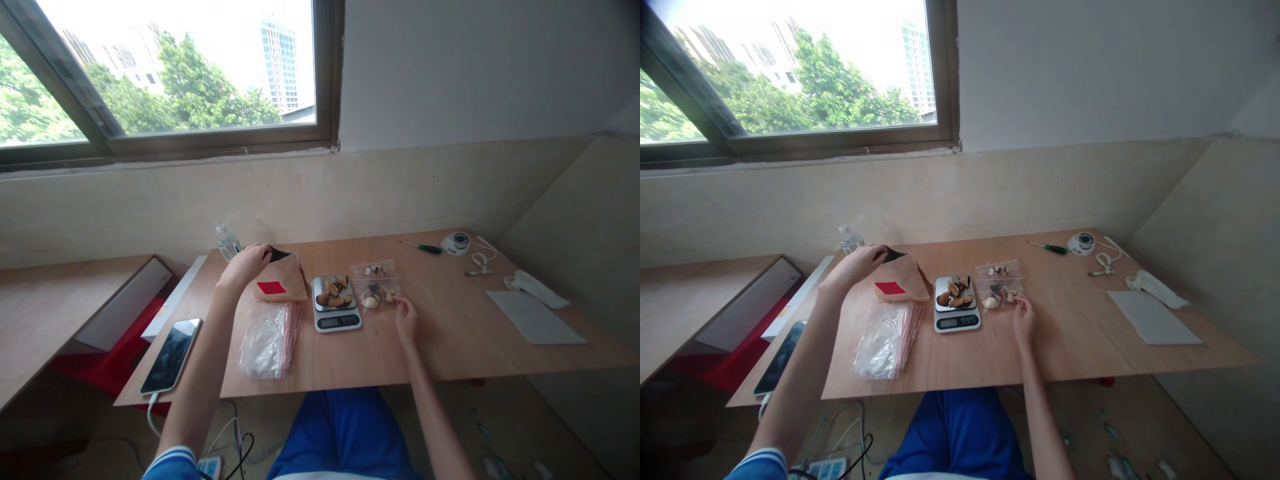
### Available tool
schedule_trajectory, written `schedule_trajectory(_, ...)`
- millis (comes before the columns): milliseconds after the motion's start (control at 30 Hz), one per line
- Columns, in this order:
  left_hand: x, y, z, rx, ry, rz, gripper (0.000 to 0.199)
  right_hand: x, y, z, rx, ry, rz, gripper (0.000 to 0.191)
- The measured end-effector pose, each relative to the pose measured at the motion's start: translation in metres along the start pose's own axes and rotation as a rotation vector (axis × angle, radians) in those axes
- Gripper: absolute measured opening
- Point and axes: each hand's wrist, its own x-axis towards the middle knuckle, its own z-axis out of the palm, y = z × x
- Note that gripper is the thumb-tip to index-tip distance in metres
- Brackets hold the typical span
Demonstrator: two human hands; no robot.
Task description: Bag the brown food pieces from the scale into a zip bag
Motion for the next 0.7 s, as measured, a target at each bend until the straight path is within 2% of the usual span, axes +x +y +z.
schedule_trajectory(133,0.001,0.003,0.007,0.213,0.059,-0.134,0.033,0.000,-0.002,-0.001,-0.002,-0.011,-0.015,0.034)
schedule_trajectory(333,0.003,0.015,0.018,0.221,0.123,-0.358,0.038,0.000,-0.003,-0.002,-0.033,-0.017,0.003,0.036)
schedule_trajectory(400,0.002,0.021,0.019,0.192,0.200,-0.359,0.037,0.000,-0.003,-0.002,-0.033,-0.019,0.007,0.037)
schedule_trajectory(467,-0.003,0.029,0.019,0.104,0.370,-0.312,0.034,0.000,-0.003,-0.002,-0.027,-0.018,0.004,0.037)
schedule_trajectory(567,-0.025,0.041,0.021,-0.073,0.686,-0.212,0.027,-0.001,-0.004,-0.003,-0.053,-0.005,-0.011,0.036)
schedule_trajectory(600,-0.036,0.044,0.025,-0.132,0.745,-0.193,0.025,-0.002,-0.004,-0.003,-0.074,0.007,-0.022,0.035)
schedule_trajectory(633,-0.050,0.046,0.033,-0.195,0.755,-0.191,0.023,-0.002,-0.004,-0.003,-0.100,0.025,-0.037,0.034)
schedule_trajectory(700,-0.081,0.046,0.057,-0.321,0.609,-0.242,0.021,-0.003,-0.005,-0.003,-0.157,0.071,-0.068,0.032)
